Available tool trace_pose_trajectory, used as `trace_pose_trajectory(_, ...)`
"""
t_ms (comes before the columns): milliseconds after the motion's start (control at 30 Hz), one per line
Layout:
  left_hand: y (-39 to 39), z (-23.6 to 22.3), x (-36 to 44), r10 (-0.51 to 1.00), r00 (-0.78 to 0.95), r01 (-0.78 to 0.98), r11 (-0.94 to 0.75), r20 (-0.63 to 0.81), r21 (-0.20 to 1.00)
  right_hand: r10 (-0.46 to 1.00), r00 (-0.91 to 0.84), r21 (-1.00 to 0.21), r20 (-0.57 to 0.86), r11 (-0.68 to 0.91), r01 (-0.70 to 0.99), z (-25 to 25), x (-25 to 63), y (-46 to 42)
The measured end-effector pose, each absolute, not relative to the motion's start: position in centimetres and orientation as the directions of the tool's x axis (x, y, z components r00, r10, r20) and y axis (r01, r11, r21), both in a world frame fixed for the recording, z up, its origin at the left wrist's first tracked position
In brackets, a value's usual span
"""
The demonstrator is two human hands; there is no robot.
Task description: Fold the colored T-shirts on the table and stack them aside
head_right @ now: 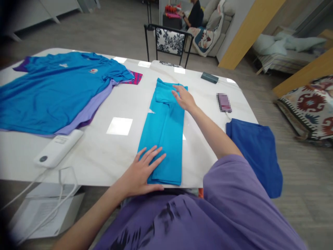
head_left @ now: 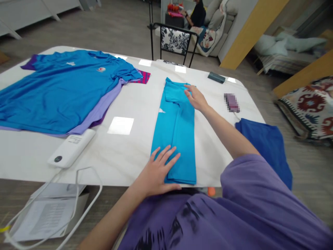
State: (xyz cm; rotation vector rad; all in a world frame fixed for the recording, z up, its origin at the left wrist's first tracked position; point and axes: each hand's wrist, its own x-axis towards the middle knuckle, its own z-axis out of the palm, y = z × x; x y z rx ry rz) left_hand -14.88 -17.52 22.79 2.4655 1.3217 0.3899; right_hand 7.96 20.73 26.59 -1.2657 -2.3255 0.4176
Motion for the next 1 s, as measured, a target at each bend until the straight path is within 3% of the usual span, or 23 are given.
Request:
trace_pose_trajectory(133, -20.9, 22.4, -18.9, 0.846, 0.524, 0.765, -0.518, 0.097, 0.382, 0.752, -0.658, -0.579, 0.028, 0.549, 0.603, 28.6, 13.0, 4.3)
trace_pose_trajectory(233, -23.2, 21.0, -21.2, 0.844, 0.527, 0.775, -0.525, 0.098, 0.35, 0.614, -0.788, -0.597, -0.042, 0.617, 0.513, 27.3, 16.5, -7.4)
trace_pose_trajectory(367, -24.9, 19.4, -21.6, 0.836, 0.529, 0.788, -0.548, 0.145, 0.282, 0.58, -0.813, -0.478, 0.058, 0.731, 0.487, 22.3, 18.8, -16.2)
trace_pose_trajectory(567, -26.3, 18.9, -19.7, 0.748, 0.547, 0.724, -0.648, 0.375, 0.236, 0.541, -0.775, -0.249, 0.325, 0.84, 0.482, 18.8, 20.4, -20.2)
trace_pose_trajectory(667, -27.9, 20.4, -18.2, 0.734, 0.552, 0.656, -0.676, 0.396, 0.337, 0.469, -0.796, -0.26, 0.383, 0.881, 0.394, 20.4, 21.3, -21.8)
trace_pose_trajectory(833, -30.0, 27.2, -15.8, 0.74, 0.54, 0.408, -0.647, 0.401, 0.645, 0.361, -0.799, -0.491, 0.48, 0.866, 0.097, 26.6, 22.2, -23.0)
trace_pose_trajectory(900, -29.0, 30.8, -15.3, 0.77, 0.484, 0.38, -0.613, 0.416, 0.693, 0.382, -0.76, -0.546, 0.526, 0.836, 0.042, 30.0, 22.1, -21.9)
trace_pose_trajectory(1000, -24.1, 34.9, -15.3, 0.843, 0.245, 0.463, -0.536, 0.479, 0.706, 0.529, -0.654, -0.593, 0.541, 0.791, 0.15, 35.0, 21.1, -17.0)
